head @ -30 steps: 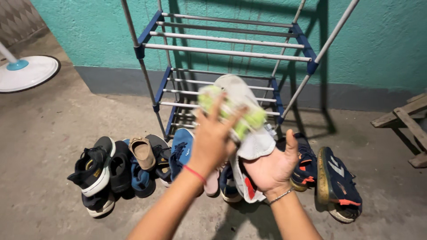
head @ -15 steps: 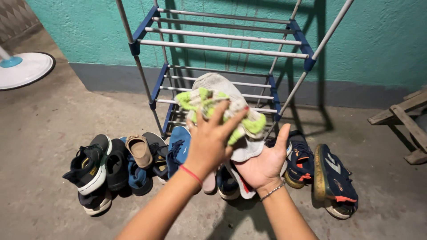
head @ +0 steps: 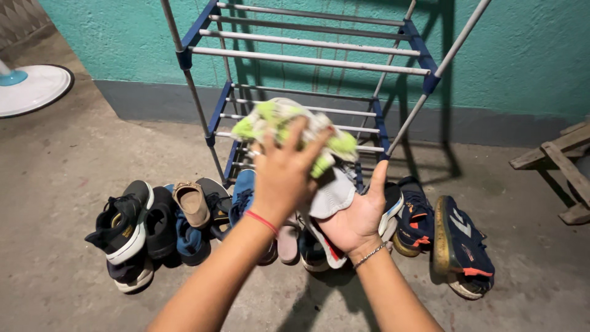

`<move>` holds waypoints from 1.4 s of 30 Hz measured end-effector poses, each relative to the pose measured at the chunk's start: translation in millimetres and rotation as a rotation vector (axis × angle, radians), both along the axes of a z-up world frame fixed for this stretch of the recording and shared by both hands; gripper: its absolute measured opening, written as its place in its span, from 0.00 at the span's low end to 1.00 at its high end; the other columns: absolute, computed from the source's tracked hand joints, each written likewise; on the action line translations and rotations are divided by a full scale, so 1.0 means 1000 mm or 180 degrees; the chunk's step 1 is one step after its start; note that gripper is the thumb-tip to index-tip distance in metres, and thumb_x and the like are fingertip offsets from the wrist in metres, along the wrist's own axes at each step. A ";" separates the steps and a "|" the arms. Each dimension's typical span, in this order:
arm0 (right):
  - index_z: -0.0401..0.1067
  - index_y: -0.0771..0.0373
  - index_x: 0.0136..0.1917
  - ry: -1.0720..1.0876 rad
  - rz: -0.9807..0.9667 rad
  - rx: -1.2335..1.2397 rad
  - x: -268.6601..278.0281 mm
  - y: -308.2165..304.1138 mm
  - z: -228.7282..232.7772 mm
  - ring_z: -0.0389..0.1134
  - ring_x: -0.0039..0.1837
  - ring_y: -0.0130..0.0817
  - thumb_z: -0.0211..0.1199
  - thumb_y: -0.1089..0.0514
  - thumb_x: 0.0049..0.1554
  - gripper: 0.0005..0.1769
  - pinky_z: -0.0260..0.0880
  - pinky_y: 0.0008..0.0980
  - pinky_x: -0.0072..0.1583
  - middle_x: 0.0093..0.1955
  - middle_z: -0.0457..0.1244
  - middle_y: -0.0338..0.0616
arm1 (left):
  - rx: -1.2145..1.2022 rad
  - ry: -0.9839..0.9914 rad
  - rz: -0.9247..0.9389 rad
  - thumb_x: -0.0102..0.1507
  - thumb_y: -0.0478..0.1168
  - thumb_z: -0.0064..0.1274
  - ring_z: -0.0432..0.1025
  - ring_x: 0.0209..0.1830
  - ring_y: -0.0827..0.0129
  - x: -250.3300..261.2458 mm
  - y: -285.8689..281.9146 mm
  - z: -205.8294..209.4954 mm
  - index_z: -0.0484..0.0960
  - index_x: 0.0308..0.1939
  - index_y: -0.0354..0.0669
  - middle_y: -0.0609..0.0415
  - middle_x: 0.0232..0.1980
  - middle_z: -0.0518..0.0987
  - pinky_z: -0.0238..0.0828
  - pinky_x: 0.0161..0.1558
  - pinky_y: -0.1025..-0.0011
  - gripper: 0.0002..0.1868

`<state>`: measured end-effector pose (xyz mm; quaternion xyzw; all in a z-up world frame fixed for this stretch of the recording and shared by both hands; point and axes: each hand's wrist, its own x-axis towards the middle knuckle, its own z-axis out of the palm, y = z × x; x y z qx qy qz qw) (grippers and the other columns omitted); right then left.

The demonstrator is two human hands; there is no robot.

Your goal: The person removes several pairs of shoes from a metal shoe rack and places them on the floor. They then use a green cloth to wipe the exterior of a white sneaker, focusing on the upper and sides, before placing it back on the rack. The person repeats this wiping action on the same shoe multiple times.

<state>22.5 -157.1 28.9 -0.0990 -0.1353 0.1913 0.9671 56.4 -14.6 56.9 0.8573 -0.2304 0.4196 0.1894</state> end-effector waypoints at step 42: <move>0.62 0.69 0.77 0.0287 -0.0987 -0.0276 0.032 0.001 0.001 0.61 0.75 0.51 0.55 0.18 0.51 0.60 0.53 0.51 0.79 0.76 0.61 0.51 | -0.1084 0.0156 -0.0792 0.49 0.30 0.54 0.74 0.64 0.45 -0.012 0.017 -0.012 0.74 0.70 0.48 0.42 0.69 0.70 0.73 0.65 0.57 0.42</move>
